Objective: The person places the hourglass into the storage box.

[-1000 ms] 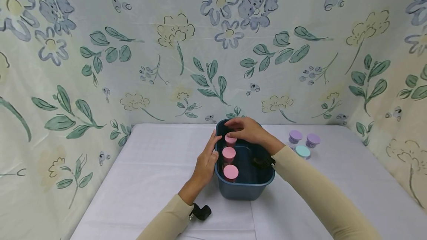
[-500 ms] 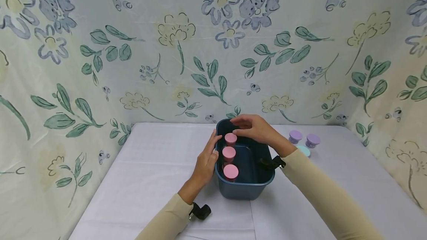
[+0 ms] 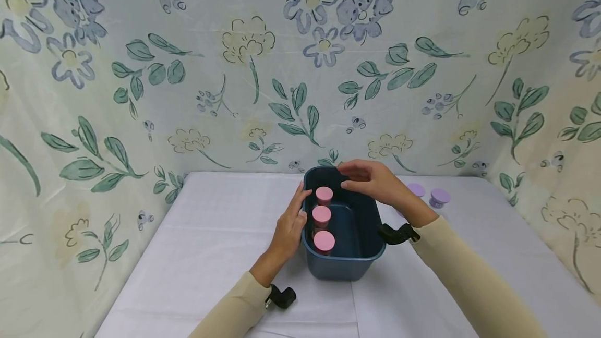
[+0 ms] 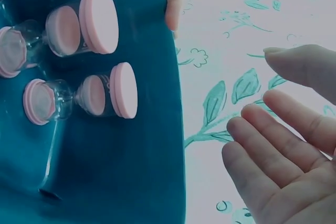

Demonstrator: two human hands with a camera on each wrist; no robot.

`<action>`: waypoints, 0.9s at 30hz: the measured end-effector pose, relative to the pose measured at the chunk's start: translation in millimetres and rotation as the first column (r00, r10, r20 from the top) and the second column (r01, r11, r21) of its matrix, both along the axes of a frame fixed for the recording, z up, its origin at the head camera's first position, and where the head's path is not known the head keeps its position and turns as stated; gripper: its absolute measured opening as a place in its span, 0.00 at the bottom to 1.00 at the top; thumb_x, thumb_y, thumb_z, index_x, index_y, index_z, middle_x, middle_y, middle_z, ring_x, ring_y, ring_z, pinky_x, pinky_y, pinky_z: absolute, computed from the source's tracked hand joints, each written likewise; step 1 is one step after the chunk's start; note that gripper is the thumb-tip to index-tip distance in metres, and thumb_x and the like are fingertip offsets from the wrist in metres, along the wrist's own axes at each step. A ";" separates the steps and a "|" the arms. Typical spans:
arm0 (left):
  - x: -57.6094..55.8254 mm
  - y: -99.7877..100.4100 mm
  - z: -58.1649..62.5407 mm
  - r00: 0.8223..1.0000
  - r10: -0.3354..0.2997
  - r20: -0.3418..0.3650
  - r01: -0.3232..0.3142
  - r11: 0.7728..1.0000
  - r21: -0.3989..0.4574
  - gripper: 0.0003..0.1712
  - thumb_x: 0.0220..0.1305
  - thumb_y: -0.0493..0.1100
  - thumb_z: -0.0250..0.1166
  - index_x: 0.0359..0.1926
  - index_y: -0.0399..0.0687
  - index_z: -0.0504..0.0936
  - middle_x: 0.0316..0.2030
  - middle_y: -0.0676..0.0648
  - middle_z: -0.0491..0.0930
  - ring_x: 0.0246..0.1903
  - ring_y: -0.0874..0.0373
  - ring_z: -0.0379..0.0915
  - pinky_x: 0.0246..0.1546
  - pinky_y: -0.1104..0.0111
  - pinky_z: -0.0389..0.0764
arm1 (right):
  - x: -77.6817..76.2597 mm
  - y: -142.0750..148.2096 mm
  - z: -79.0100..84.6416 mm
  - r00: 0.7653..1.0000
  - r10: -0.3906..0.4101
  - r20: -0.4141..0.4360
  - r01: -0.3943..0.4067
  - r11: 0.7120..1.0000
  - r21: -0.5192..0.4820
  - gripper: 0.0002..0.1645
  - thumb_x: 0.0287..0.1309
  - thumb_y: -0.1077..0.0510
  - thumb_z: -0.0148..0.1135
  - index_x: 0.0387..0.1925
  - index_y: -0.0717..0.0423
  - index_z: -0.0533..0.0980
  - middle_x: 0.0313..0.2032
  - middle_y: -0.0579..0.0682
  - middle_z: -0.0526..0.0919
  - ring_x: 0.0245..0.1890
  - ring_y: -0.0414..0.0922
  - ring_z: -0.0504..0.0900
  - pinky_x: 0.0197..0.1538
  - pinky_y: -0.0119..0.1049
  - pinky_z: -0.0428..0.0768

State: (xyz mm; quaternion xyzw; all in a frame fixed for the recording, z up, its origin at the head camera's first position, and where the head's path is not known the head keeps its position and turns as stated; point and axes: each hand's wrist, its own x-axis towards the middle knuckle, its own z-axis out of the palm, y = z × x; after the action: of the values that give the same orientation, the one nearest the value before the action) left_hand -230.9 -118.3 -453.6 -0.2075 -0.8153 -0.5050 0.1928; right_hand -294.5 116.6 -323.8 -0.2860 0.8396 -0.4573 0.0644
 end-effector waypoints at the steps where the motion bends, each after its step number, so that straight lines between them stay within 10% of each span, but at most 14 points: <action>1: 0.1 0.0 0.0 1.000 0.002 0.002 -0.002 1.000 -0.001 0.29 0.71 0.43 0.39 0.72 0.50 0.59 0.75 0.49 0.47 0.73 0.58 0.44 0.67 0.49 0.56 | 1.2 1.9 0.4 1.000 -0.002 -0.001 0.002 1.000 -0.001 0.30 0.57 0.50 0.67 0.60 0.56 0.73 0.60 0.58 0.76 0.60 0.58 0.74 0.59 0.50 0.74; 27: 0.3 -0.4 0.0 1.000 0.011 0.005 -0.011 1.000 -0.013 0.29 0.72 0.46 0.38 0.72 0.51 0.59 0.75 0.50 0.47 0.73 0.59 0.43 0.68 0.51 0.55 | 18.0 51.0 -16.5 0.982 -0.187 -0.039 0.188 0.982 0.034 0.29 0.60 0.49 0.65 0.60 0.52 0.73 0.59 0.53 0.76 0.60 0.55 0.74 0.57 0.49 0.75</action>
State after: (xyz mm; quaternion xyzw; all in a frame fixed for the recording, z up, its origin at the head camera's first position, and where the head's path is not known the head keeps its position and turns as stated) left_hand -230.6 -118.8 -453.7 -0.2027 -0.8203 -0.4991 0.1920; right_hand -276.5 167.6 -340.3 -0.2126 0.8722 -0.4404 0.0113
